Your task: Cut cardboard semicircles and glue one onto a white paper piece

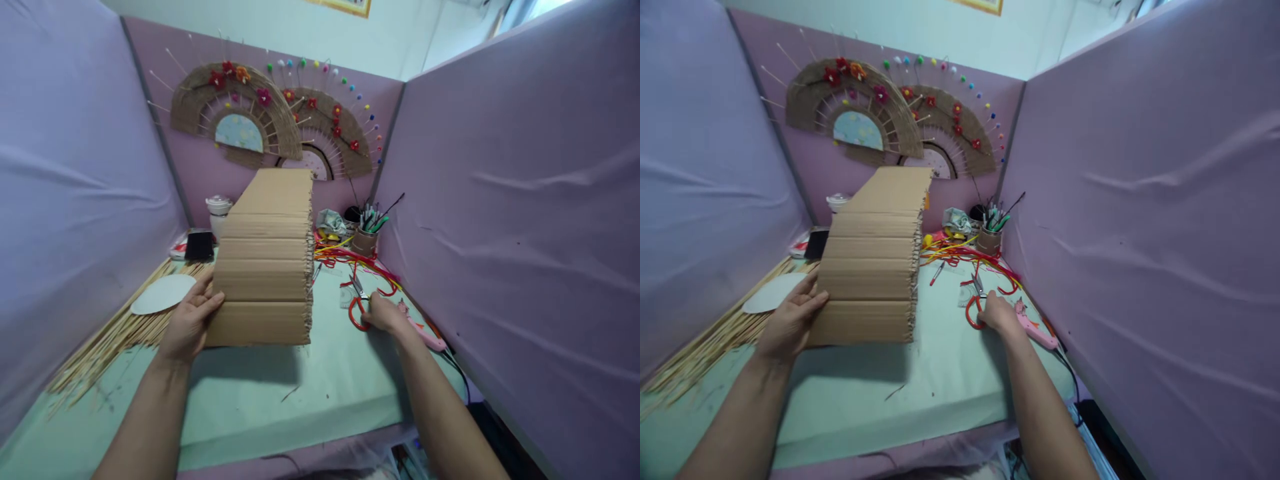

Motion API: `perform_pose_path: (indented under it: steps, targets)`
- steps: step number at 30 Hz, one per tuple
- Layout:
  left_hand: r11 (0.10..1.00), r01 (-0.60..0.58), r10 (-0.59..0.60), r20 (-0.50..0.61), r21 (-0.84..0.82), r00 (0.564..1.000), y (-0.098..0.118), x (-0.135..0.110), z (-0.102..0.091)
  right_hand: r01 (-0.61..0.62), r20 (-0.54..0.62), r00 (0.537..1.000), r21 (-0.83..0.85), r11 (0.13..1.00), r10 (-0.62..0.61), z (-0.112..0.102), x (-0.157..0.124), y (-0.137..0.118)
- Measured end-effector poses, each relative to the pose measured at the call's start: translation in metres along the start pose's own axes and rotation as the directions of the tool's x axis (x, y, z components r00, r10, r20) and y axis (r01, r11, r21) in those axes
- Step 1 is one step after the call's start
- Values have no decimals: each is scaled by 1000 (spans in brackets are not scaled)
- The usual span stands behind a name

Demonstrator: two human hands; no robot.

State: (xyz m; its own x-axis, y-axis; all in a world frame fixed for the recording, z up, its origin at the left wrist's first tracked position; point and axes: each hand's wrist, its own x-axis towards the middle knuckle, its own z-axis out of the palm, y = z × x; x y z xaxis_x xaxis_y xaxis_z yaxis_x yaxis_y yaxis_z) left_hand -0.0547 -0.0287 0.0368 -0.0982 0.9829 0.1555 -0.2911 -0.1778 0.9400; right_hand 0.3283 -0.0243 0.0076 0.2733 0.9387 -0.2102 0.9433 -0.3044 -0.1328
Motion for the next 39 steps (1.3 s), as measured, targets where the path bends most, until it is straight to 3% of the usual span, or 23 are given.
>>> perform_pose_path:
  steps: [9,14,18,22,26,31,35,39]
  targets:
    - [999,-42,42,36,-13,998,-5,-10,5,-74,17,997,54,996,73,8,-6,-2]
    - [999,-47,48,44,-21,998,-9,-10,5,-76,31,997,213,974,71,12,-27,10]
    - [998,-56,56,31,-18,998,-10,-9,5,-77,-11,997,226,971,82,13,-36,9]
    - [998,-53,52,32,18,998,-11,-9,5,-92,-91,987,363,927,133,10,-32,9]
    - [997,-64,63,36,36,997,-12,-7,5,-117,-46,984,575,810,174,6,-25,10]
    - [995,-71,67,60,64,996,-13,-8,6,-175,175,983,832,526,50,-7,-19,6]
    - [994,-57,52,50,96,997,-12,-9,8,-260,292,955,912,316,-58,-15,-19,0]
    - [994,-44,39,44,102,998,-12,-8,8,-284,308,943,941,183,-123,-14,-26,-6]
